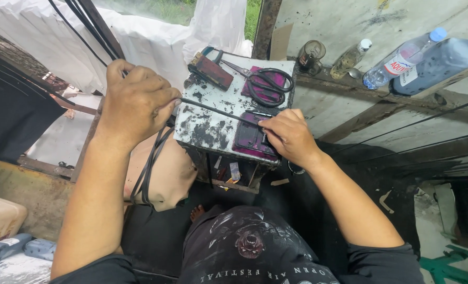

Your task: Applying edge paint to a leather strap using a manual applicator and hanging it to dry with clothespins.

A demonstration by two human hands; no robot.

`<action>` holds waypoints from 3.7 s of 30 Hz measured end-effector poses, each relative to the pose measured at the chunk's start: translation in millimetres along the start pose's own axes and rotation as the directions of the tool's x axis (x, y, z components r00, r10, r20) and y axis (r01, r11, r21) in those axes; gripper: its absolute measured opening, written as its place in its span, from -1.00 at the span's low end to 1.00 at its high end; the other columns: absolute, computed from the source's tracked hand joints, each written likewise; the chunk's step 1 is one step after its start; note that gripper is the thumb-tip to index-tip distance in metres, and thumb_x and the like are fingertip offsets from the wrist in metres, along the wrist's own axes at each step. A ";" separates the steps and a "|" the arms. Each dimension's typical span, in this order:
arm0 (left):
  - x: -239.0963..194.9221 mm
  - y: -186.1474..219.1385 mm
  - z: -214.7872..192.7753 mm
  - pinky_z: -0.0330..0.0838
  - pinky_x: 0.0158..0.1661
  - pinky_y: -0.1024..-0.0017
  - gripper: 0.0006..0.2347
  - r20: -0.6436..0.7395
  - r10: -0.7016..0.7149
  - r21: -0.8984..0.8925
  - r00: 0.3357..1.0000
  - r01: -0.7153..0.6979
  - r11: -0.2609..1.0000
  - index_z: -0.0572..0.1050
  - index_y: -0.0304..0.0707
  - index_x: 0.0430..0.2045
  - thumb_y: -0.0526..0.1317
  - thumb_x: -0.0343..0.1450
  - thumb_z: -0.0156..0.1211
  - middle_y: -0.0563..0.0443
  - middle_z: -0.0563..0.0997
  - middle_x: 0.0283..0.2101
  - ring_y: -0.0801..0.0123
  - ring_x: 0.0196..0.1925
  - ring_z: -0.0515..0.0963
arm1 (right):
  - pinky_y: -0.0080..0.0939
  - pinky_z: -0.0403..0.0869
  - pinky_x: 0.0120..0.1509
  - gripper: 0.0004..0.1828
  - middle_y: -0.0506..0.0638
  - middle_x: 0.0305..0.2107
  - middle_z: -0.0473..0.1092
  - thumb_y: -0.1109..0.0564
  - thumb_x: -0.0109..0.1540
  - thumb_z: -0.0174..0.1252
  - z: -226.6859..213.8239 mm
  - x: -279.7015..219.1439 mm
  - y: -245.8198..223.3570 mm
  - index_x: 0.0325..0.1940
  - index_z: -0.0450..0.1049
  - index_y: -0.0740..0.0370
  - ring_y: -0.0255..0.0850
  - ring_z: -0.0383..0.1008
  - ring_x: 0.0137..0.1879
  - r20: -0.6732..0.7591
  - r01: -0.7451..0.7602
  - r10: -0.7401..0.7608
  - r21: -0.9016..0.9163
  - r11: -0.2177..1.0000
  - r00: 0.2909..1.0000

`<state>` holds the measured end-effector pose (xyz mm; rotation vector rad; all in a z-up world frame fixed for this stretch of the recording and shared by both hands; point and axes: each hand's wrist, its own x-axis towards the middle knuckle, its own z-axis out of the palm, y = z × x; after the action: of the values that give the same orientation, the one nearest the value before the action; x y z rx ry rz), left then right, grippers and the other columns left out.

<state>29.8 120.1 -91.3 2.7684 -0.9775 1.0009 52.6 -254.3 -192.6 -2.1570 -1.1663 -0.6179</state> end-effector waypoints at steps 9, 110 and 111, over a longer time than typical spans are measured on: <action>-18.1 15.5 40.6 0.12 0.19 0.21 -0.96 0.081 -0.196 -0.063 0.977 0.201 0.978 0.71 0.05 -0.41 -0.21 0.35 0.44 0.19 0.71 -0.37 0.41 -0.11 0.59 | -0.15 0.37 0.03 -0.90 -0.12 -0.33 0.55 0.21 0.25 0.28 -1.4 -11.1 4.8 -0.18 0.64 0.06 -0.15 0.51 -0.17 -0.045 0.008 -0.012 -0.098 0.995 0.999; 2.5 67.8 112.1 0.11 0.13 0.22 -0.97 0.068 -0.087 -0.383 0.994 0.107 0.918 0.69 0.04 -0.44 -0.14 0.35 0.40 0.25 0.65 -0.45 0.42 -0.20 0.48 | -0.04 0.22 0.10 -0.74 -0.17 -0.37 0.44 0.18 0.24 0.20 -38.5 -54.1 -4.6 -0.03 0.62 -0.11 -0.17 0.40 -0.17 0.044 -0.072 0.102 -0.444 0.893 0.994; 4.5 70.5 115.3 0.11 0.13 0.23 -0.97 0.057 -0.080 -0.399 0.995 0.096 0.912 0.69 0.06 -0.44 -0.14 0.35 0.40 0.26 0.65 -0.45 0.44 -0.20 0.48 | -0.03 0.22 0.10 -0.74 -0.16 -0.37 0.45 0.18 0.23 0.22 -42.3 -55.8 -5.9 -0.04 0.63 -0.10 -0.17 0.40 -0.17 0.040 -0.087 0.116 -0.443 0.892 0.992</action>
<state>56.9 33.7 -191.7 2.4701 -0.9298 0.6461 14.6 -313.2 -196.9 -2.6186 -1.0075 -0.8348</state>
